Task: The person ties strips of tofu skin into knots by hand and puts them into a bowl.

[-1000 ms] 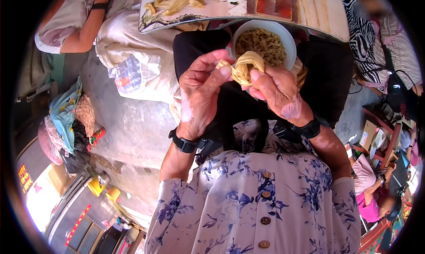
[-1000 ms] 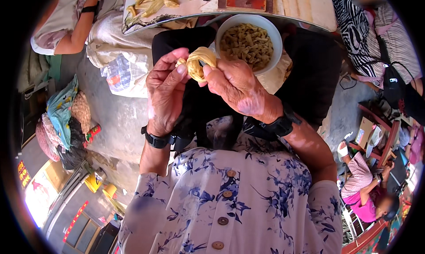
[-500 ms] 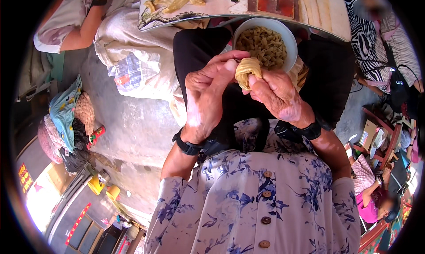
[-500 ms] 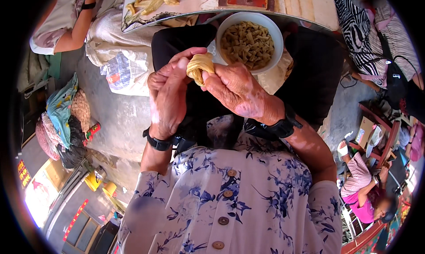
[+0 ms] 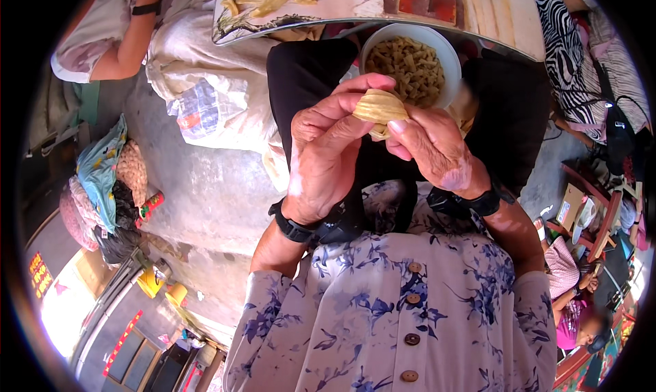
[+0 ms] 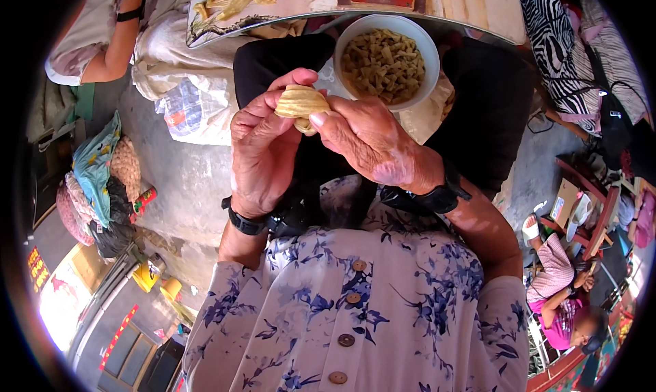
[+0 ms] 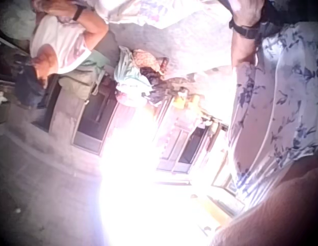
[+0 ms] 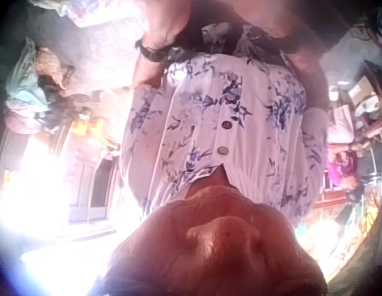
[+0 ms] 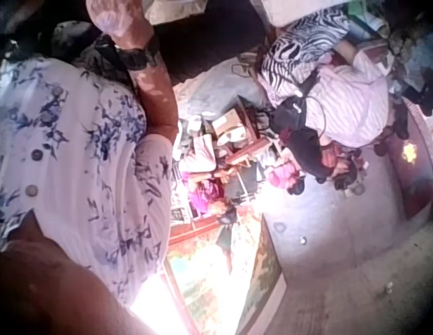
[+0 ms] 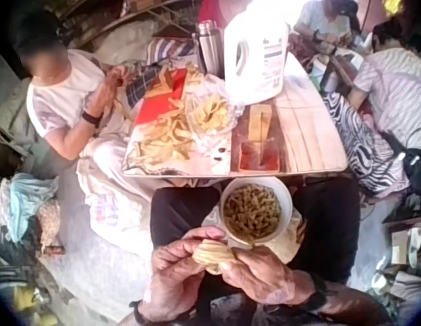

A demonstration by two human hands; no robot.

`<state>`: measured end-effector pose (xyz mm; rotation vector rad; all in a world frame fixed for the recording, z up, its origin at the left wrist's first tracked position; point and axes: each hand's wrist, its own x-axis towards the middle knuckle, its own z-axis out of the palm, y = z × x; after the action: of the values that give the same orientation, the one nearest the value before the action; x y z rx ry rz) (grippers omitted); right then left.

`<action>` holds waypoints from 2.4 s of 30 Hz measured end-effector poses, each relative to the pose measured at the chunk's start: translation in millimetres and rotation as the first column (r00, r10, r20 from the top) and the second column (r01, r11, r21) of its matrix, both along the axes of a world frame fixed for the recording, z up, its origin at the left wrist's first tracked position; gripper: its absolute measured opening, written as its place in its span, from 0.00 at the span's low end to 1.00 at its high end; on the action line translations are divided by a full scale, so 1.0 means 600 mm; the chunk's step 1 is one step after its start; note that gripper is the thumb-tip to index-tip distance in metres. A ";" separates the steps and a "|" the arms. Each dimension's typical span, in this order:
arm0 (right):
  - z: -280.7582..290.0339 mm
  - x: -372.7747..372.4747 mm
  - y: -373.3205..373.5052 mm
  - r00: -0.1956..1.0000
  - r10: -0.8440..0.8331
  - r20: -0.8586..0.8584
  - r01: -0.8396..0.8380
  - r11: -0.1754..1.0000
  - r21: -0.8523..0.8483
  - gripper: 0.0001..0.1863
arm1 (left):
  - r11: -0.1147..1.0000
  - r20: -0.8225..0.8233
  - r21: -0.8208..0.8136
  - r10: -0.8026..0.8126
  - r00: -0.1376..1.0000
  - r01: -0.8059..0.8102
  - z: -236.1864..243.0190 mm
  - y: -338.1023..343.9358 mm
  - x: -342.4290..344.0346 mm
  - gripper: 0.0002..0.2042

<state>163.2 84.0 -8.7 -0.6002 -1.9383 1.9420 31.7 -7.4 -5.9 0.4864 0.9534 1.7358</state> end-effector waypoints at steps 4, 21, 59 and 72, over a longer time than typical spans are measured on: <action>0.007 0.004 0.002 1.000 0.015 -0.005 -0.014 0.999 0.051 0.10 | 0.994 0.238 0.046 -0.105 0.966 0.096 0.008 0.002 -0.001 0.05; -0.003 0.031 0.023 0.999 -0.049 0.014 0.000 0.273 0.962 0.17 | 0.966 -0.213 -0.195 -0.212 0.954 0.171 0.004 -0.011 0.012 0.12; 0.051 0.080 0.080 0.956 0.290 0.045 -0.222 0.614 0.757 0.09 | 0.870 -0.824 -0.090 -0.339 0.455 0.485 0.018 0.013 -0.013 0.04; 0.035 0.022 0.134 0.996 0.094 0.015 -0.076 0.702 0.708 0.12 | 0.952 -0.806 -0.265 -0.306 0.507 0.153 0.061 0.069 -0.090 0.08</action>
<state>176.3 164.6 12.2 -0.2555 -2.4942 1.0514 -22.4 34.1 30.7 1.3661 1.6017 1.0958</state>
